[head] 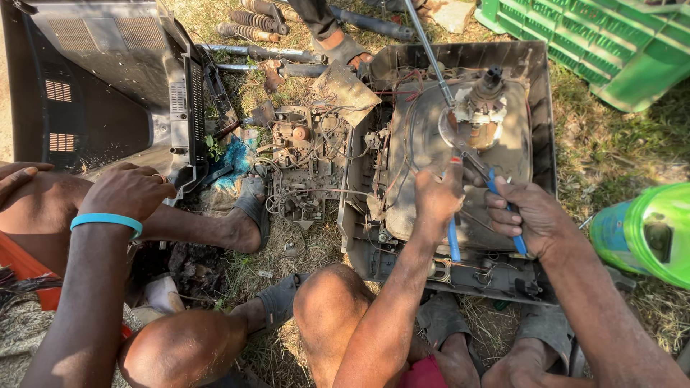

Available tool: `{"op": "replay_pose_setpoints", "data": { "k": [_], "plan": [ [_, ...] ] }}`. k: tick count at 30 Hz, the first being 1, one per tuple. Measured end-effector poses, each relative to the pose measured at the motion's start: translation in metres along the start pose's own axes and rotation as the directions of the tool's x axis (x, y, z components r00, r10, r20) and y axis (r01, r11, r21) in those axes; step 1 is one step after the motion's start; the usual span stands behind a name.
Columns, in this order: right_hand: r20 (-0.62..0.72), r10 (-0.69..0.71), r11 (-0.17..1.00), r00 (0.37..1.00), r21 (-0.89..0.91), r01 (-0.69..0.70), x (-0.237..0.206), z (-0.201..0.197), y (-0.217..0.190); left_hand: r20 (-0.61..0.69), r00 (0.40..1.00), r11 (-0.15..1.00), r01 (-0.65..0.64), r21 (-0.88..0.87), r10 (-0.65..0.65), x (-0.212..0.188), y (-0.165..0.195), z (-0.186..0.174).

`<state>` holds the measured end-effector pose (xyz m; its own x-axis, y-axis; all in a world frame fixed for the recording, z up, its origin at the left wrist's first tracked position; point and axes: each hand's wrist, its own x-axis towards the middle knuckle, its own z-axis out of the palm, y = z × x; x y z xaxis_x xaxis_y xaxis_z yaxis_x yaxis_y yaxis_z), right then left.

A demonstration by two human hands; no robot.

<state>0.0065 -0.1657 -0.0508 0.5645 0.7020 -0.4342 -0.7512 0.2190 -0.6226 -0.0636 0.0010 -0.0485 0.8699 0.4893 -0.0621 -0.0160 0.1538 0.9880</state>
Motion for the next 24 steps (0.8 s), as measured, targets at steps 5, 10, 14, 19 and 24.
{"op": "replay_pose_setpoints", "data": {
  "k": [5, 10, 14, 19, 24],
  "plan": [
    [0.026, 0.028, 0.999, 0.999, 0.040, -0.029, 0.001, 0.003, -0.004, 0.071, 0.997, 0.973, 0.002, -0.232, 0.015, -0.002, 0.005, 0.002],
    [-0.251, 0.064, 0.927, 0.966, -0.343, -0.151, -0.013, 0.016, 0.002, -0.052, 0.967, 0.938, 0.226, -0.262, -0.248, -0.019, 0.007, 0.011],
    [-0.013, -0.507, 0.329, 0.862, -0.927, 0.180, -0.012, 0.017, 0.027, -0.030, 0.981, 0.947, 0.177, -0.269, -0.192, -0.026, 0.008, 0.024],
    [0.262, -0.649, 0.012, 0.714, -0.935, 0.354, 0.018, -0.005, 0.043, -0.013, 0.977, 0.932, 0.200, -0.303, -0.213, -0.021, 0.010, 0.038],
    [0.118, -0.650, 0.098, 0.751, -0.967, 0.236, 0.043, -0.021, 0.038, -0.036, 0.982, 0.981, 0.185, -0.059, -0.188, -0.005, 0.007, 0.032]
  ]
}}
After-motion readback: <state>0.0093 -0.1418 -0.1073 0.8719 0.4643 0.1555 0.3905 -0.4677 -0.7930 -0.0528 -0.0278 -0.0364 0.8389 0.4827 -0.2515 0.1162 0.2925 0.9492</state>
